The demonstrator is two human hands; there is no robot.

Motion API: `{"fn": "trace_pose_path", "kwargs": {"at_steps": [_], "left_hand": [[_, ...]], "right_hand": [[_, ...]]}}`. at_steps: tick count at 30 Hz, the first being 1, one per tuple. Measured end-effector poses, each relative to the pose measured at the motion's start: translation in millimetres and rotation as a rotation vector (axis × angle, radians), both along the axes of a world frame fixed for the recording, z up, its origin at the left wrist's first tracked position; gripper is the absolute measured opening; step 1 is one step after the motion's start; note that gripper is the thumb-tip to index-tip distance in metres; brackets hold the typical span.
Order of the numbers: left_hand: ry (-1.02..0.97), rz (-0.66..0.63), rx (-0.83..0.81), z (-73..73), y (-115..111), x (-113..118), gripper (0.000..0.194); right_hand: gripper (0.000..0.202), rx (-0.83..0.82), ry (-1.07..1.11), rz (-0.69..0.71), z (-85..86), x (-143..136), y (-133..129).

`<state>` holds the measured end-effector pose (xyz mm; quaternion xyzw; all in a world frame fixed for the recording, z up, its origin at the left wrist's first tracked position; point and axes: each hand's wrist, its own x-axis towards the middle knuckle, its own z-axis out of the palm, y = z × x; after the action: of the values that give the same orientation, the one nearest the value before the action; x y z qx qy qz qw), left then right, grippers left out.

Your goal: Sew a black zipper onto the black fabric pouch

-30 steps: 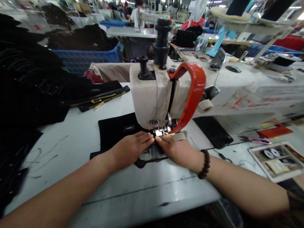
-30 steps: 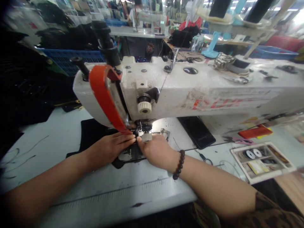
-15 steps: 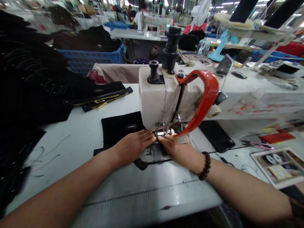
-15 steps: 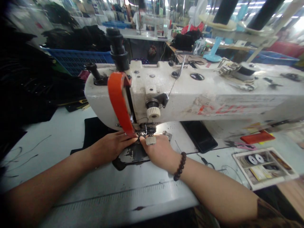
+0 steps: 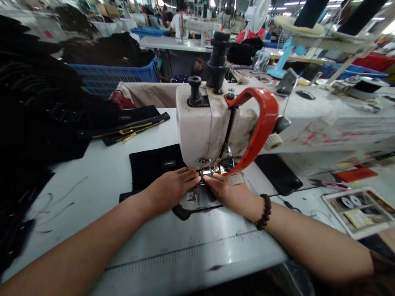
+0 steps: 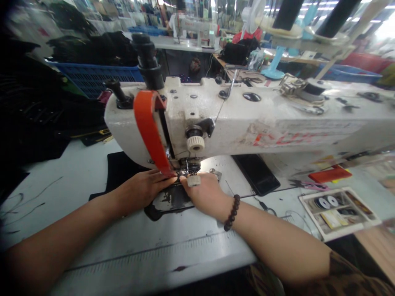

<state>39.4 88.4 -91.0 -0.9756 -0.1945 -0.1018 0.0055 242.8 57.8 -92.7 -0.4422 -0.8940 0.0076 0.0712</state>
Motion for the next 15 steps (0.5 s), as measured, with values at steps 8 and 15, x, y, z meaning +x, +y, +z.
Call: {"fn": "trace_pose_path", "kwargs": {"at_steps": [8,15], "left_hand": [[-0.013,-0.023,-0.013,2.7,-3.0,-0.9,0.038],[-0.224,-0.05,0.028,0.2,-2.1,-9.8,0.043]], "right_hand": [[0.012,0.019,0.002,0.031,3.5,-0.7,-5.3],[0.017,-0.012,-0.018,0.079,0.0,-1.7,2.4]]}}
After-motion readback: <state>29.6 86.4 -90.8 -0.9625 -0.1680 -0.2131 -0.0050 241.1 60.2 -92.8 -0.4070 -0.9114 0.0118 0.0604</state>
